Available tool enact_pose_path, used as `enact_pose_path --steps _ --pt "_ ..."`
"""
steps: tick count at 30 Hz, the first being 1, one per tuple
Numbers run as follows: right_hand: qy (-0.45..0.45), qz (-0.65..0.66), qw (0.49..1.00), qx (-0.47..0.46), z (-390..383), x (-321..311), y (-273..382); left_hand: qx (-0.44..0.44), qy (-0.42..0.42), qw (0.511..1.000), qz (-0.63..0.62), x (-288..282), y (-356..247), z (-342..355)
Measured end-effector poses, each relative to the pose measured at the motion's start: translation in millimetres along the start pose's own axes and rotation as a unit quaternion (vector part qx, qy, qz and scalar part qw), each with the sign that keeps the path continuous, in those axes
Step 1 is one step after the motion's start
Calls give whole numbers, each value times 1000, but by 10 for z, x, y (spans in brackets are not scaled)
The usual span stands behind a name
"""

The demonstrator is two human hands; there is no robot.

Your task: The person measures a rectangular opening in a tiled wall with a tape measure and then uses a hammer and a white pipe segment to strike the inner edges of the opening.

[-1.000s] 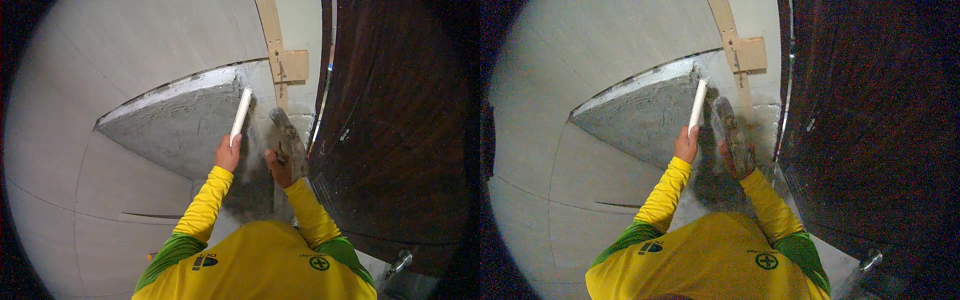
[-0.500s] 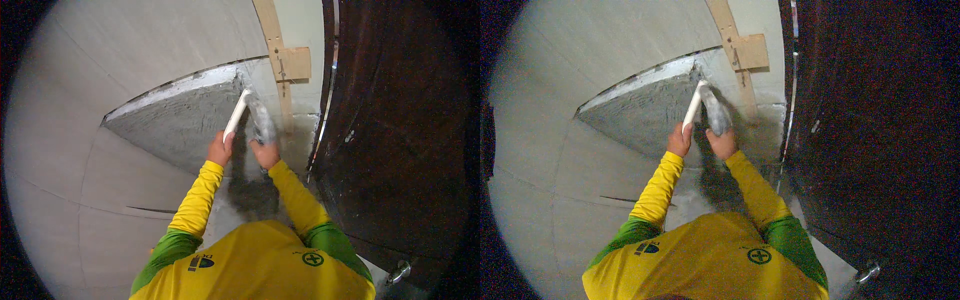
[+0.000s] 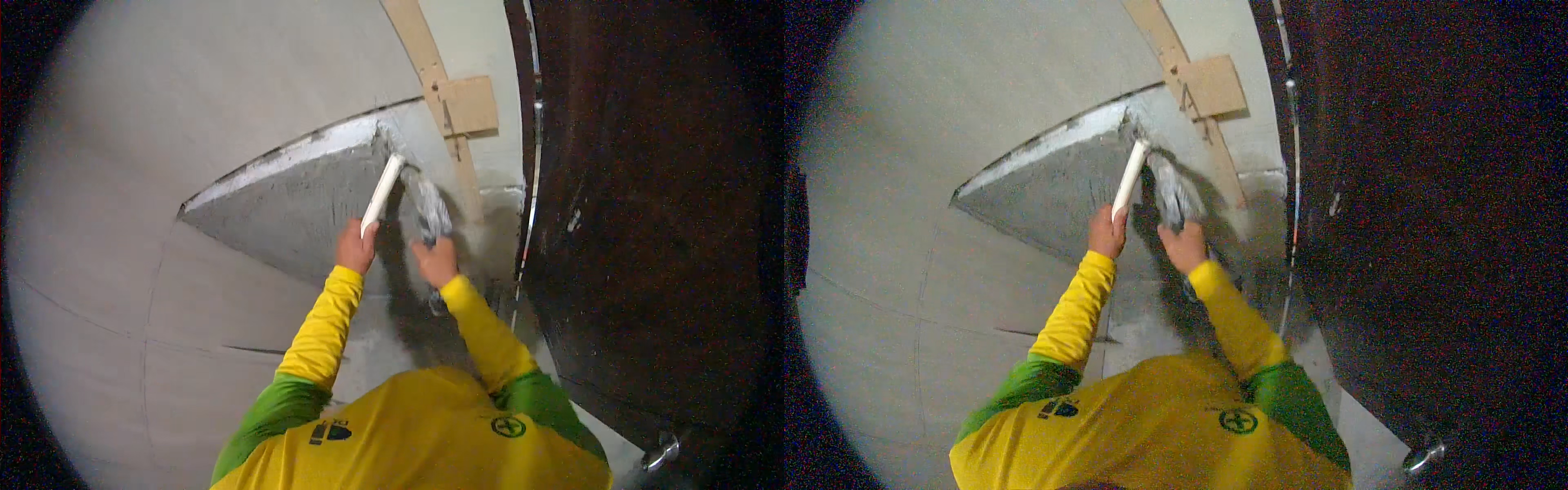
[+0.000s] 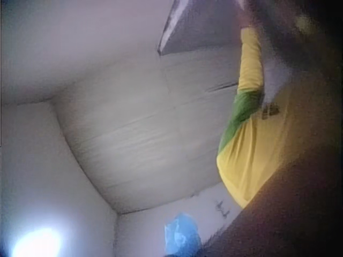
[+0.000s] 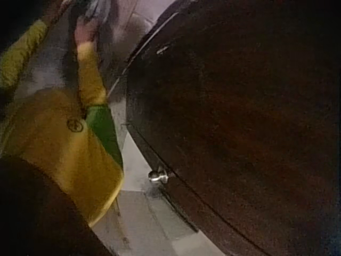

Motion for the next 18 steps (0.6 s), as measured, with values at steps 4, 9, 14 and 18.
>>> enact_pose_path --steps 4,9,14,18 --pt "-126 111 952 -257 -553 -316 693 15 -3 1000 -17 -58 35 -15" --pt "-101 125 983 -88 -187 -136 329 4 18 1000 14 -8 -135 -5" --pt "-84 153 977 -125 -519 -106 447 4 9 1000 29 -79 49 -38" --pt "-172 169 948 -210 -468 -176 532 17 2 1000 18 -85 64 43"
Point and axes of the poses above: each hand's wrist, its own z-axis towards the middle knuckle, its own x-axis out of the palm, y = z × x, the point moved 6 cm from there along z, towards the middle knuckle, and after that the axes turned 1 degree about -z, right-handed, at the moved point
